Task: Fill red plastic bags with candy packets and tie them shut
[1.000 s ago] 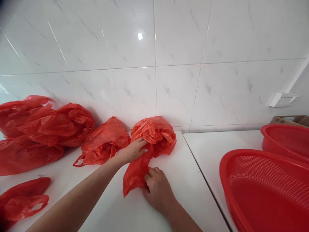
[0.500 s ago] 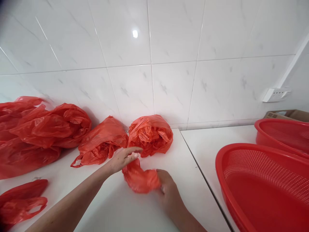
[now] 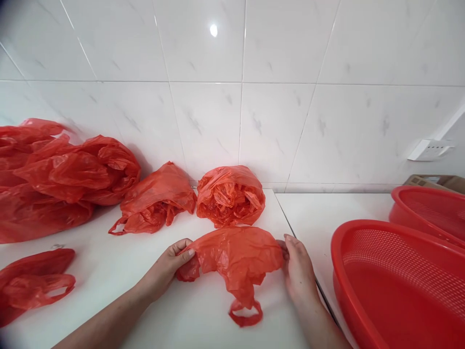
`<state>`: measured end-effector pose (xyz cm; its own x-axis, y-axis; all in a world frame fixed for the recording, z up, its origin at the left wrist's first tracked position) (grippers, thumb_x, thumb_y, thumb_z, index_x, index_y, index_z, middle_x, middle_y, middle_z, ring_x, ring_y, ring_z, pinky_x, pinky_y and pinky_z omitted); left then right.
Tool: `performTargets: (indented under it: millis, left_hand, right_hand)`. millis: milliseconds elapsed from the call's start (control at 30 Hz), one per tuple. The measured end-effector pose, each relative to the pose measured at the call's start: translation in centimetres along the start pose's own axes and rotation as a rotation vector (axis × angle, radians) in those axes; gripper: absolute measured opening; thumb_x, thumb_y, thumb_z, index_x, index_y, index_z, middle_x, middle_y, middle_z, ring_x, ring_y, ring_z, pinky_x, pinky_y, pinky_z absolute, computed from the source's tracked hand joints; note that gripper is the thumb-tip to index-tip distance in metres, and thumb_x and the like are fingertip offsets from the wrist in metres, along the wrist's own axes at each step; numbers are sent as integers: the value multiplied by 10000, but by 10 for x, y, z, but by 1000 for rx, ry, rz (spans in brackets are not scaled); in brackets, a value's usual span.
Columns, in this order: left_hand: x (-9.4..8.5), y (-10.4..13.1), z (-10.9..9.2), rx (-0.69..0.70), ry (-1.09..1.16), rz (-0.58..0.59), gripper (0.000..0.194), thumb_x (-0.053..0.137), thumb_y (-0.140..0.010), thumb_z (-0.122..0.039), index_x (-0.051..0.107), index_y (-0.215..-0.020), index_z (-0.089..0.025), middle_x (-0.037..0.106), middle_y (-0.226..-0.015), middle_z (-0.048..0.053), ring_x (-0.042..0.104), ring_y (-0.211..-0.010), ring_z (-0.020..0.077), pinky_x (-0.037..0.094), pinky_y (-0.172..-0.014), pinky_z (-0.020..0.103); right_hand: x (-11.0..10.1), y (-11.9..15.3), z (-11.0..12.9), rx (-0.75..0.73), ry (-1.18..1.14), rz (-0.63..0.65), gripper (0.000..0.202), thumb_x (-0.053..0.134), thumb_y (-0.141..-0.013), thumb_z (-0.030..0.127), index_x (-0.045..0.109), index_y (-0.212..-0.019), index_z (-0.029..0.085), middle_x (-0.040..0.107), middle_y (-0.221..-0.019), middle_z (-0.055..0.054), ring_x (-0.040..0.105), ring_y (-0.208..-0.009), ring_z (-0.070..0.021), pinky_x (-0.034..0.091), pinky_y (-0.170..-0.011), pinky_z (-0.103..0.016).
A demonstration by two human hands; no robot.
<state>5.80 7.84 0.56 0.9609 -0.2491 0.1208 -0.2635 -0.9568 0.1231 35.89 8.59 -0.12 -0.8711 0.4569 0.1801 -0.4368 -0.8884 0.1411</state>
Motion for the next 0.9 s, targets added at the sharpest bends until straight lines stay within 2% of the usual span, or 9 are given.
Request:
performTargets:
  millis: [67, 133, 233, 300, 367, 467, 600, 767, 900]
  left_hand:
    - [-1, 1, 1, -2, 29, -42, 328, 631, -784, -458, 462, -723, -183, 553, -573, -27, 505, -463, 92, 391, -473, 211]
    - [1, 1, 1, -1, 45, -79, 339, 665, -759, -445, 453, -709, -185, 562, -563, -24, 523, -458, 102, 400, -461, 215]
    - [4, 1, 2, 6, 72, -132, 368, 706, -721, -423, 421, -684, -193, 546, -539, -42, 497, -432, 90, 408, -442, 213]
    - [4, 1, 3, 11, 86, -162, 380, 719, -702, -415, 404, -688, -201, 541, -528, -50, 484, -421, 90, 418, -430, 219]
    - [1, 2, 3, 17, 93, -200, 381, 720, -695, -394, 387, -694, -210, 554, -528, -46, 484, -416, 96, 413, -411, 220]
    - [-6, 2, 1, 35, 97, -275, 356, 699, -701, -345, 365, -697, -220, 572, -530, -40, 470, -392, 96, 363, -370, 201]
    - [-21, 1, -2, 78, 112, -396, 295, 654, -694, -274, 364, -725, -231, 545, -506, -63, 440, -372, 88, 320, -355, 183]
    - [-43, -2, -8, 149, 111, -550, 271, 567, -625, -153, 430, -844, -237, 505, -524, -105, 464, -421, 65, 329, -421, 152]
    - [-42, -5, -4, 104, 55, -505, 420, 522, -583, -98, 521, -977, -245, 547, -572, -99, 484, -455, 70, 346, -447, 158]
  right_hand:
    - [-5, 9, 13, -152, 233, -86, 392, 569, -783, 506, 558, -1063, 231, 620, -1092, -62, 597, -975, -232, 502, -757, -333]
    - [2, 28, 32, -447, 505, -108, 340, 526, -819, 484, 567, -1040, 230, 606, -1079, -70, 580, -954, -232, 490, -738, -333]
    - [36, 68, 39, -870, 781, 151, 320, 574, -794, 431, 558, -1034, 220, 615, -867, -51, 581, -736, -193, 478, -626, -300]
    - [57, 86, 26, -977, 946, 323, 413, 645, -737, 414, 525, -1076, 211, 610, -821, -40, 579, -680, -188, 471, -591, -295]
    - [69, 88, 10, -979, 1122, 350, 341, 629, -747, 356, 517, -1031, 205, 608, -810, -36, 581, -655, -190, 451, -557, -295]
    - [72, 76, -6, -926, 1284, 311, 47, 459, -826, 209, 504, -820, 222, 584, -724, -6, 546, -561, -159, 381, -493, -271]
    - [61, 54, -6, -674, 1152, 329, 134, 401, -840, 204, 461, -725, 238, 570, -660, 24, 520, -519, -141, 380, -496, -255]
    - [43, 32, -8, -149, 449, 343, 149, 502, -836, 360, 505, -762, 231, 596, -658, 20, 579, -591, -159, 475, -564, -281]
    - [43, 23, -19, 209, -209, 450, 205, 688, -731, 359, 567, -800, 207, 674, -855, -21, 657, -828, -188, 523, -816, -362]
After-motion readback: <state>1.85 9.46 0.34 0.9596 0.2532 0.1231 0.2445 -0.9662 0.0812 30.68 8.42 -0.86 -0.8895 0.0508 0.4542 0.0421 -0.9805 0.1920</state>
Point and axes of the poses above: each hand's wrist, its own y-axis away from the middle knuckle, its own x-axis out of the palm, z = x × y, the point moved 6 cm from there along -y, towards the middle knuckle
